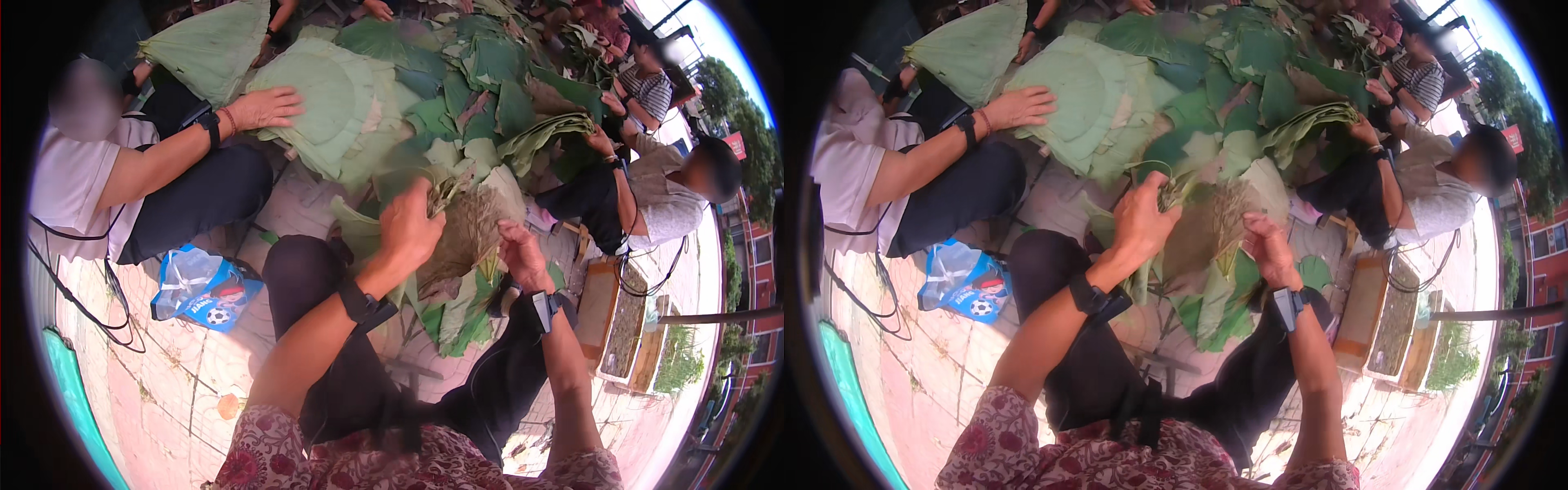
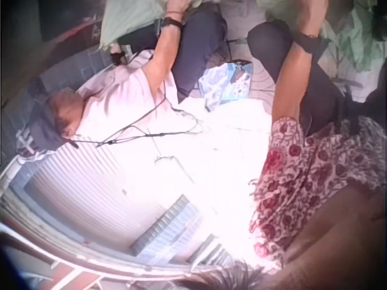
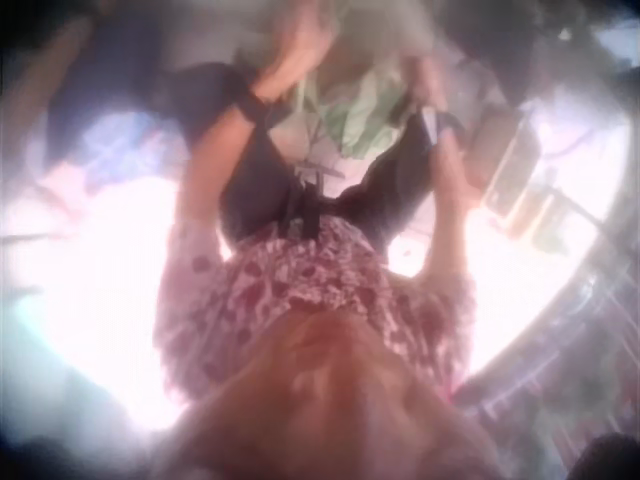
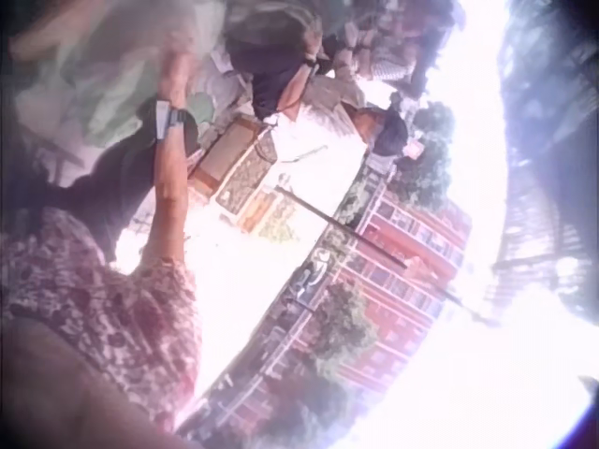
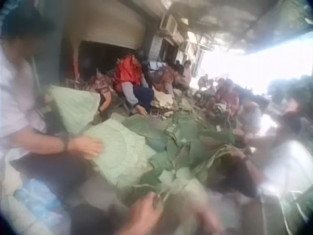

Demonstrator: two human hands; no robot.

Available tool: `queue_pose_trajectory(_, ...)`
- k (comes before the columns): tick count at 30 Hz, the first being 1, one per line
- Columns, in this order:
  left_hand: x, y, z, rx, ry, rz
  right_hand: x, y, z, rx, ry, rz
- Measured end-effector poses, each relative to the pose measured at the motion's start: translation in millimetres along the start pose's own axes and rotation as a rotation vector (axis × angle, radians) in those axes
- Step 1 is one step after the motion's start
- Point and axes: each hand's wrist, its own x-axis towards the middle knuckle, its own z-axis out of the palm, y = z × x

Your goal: The person sits on a low stool outdoors and repeatedly picks up large green leaves from a pile, folds them, and stacks them into a neat bundle. The person continues this repetitive folding and stacking process for the duration of the clip.

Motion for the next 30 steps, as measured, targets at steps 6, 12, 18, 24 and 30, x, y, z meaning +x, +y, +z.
queue_pose_trajectory(6, -8, -2, 35, -0.001, -0.164, -0.042, 5, 5, 50, 0.302, -0.220, -0.100)
queue_pose_trajectory(12, 17, -37, 54, -0.357, -0.079, -0.145, -22, -16, 92, -0.290, -0.365, -0.470)
queue_pose_trajectory(18, 18, -22, 60, -0.409, -0.192, -0.143, -24, -16, 88, -0.514, -0.233, -0.588)
queue_pose_trajectory(24, 13, 1, 68, -0.542, -0.264, -0.210, -3, -11, 52, -0.052, -0.113, -0.361)
queue_pose_trajectory(30, 10, 11, 74, -0.665, -0.263, -0.188, -14, -15, 56, -0.172, -0.108, -0.535)
